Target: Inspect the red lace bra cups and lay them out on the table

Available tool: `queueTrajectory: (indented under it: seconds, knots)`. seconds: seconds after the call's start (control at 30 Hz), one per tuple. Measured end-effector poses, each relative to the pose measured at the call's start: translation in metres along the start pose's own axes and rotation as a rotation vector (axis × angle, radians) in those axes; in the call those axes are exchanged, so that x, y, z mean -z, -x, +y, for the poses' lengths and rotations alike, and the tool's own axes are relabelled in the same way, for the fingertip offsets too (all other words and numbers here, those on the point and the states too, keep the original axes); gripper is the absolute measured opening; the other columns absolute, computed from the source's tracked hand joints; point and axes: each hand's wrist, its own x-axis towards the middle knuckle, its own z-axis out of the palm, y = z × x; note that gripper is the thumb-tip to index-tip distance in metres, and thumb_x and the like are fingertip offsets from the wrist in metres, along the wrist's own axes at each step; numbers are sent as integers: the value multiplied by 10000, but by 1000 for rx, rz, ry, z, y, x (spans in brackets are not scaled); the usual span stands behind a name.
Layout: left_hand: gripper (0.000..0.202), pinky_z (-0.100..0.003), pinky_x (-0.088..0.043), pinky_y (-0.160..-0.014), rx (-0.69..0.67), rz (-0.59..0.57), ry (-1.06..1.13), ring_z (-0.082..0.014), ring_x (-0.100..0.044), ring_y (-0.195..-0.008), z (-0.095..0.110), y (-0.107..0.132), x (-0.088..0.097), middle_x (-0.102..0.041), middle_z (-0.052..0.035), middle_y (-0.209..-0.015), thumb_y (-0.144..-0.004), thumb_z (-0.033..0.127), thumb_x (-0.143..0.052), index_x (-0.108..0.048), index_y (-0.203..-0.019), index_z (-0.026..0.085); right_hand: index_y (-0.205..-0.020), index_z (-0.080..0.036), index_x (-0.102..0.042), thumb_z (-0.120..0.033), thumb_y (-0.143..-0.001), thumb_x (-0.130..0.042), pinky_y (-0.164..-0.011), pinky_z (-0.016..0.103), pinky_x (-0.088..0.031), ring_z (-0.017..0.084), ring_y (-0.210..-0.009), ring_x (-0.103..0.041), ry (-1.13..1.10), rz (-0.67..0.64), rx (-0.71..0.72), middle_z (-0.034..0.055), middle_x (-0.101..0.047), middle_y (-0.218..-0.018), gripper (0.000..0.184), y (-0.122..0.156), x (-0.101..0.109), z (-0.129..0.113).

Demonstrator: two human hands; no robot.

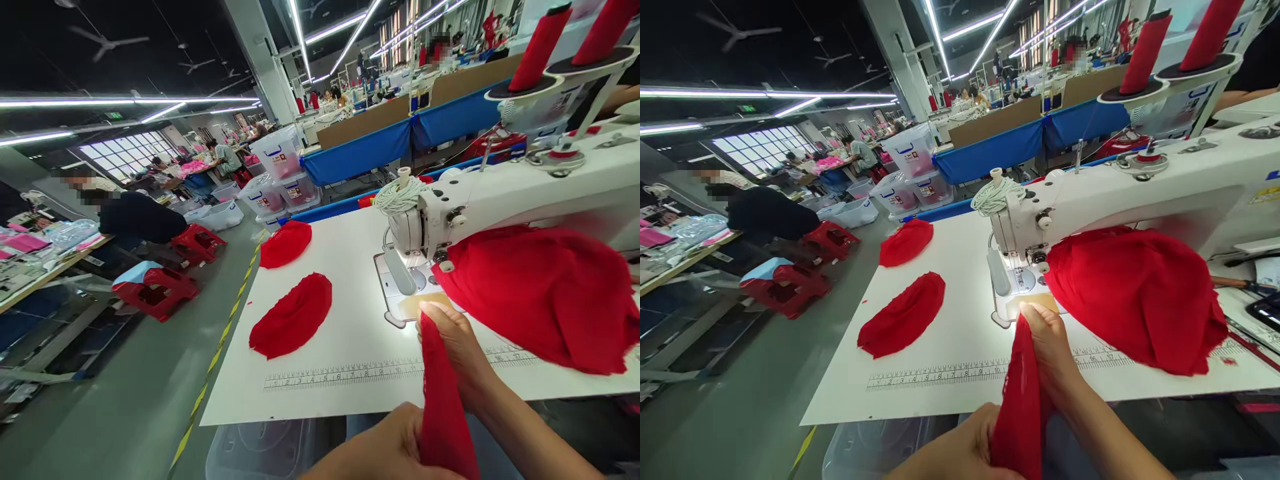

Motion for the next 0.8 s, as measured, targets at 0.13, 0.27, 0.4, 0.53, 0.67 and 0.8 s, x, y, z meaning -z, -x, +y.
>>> queueTrajectory:
  seconds: [0.13,0.27,0.4,0.53,0.67,0.8]
  knots:
    - [435,-208,-473,-638,-231,360,500,-124,-621,-670,11,-17,2,-698,-31,-778,-591,429,-894,-727,-878,148,-704,-195,-588,-496,-675,-845,-474,239,-446,131,-477,-497,-115,-381,-293,-24,-545,-537,397,11,10,-7]
    - [328,-235,-554,-710,-357,636,765,-139,-669,-703,28,-34,10,-728,-49,-789,-615,311,-900,-701,-804,133,-883,-145,-731,-649,-753,-726,-639,268,-537,182,-628,-630,-247,-494,-435,56,-663,-659,520,33,29,-2]
    - [287,-220,-570,-645,-386,766,815,-137,-671,-652,35,-43,18,-725,-53,-737,-630,251,-892,-672,-762,119,-945,-105,-753,-714,-658,-763,-702,247,-553,202,-849,-674,-360,-252,-529,114,-718,-890,673,48,44,9]
    - [190,-196,-579,-659,-433,823,866,-106,-663,-612,37,-49,19,-712,-16,-685,-691,172,-844,-661,-725,132,-849,-142,-737,-676,-484,-873,-522,194,-472,148,-720,-596,-356,-184,-398,76,-674,-854,661,50,44,17]
    - [146,-207,-588,-657,-410,833,868,-111,-664,-595,39,-52,16,-709,-19,-673,-734,141,-803,-659,-715,125,-759,-195,-678,-519,-562,-913,-468,177,-367,88,-559,-407,-226,-145,-145,2,-567,-693,446,44,36,19]
    - [110,-216,-586,-626,-407,836,860,-124,-670,-594,41,-52,15,-707,-31,-678,-800,143,-741,-656,-734,121,-688,-170,-660,-479,-619,-897,-435,166,-311,49,-470,-302,-120,-121,-94,-47,-439,-547,395,39,27,19]
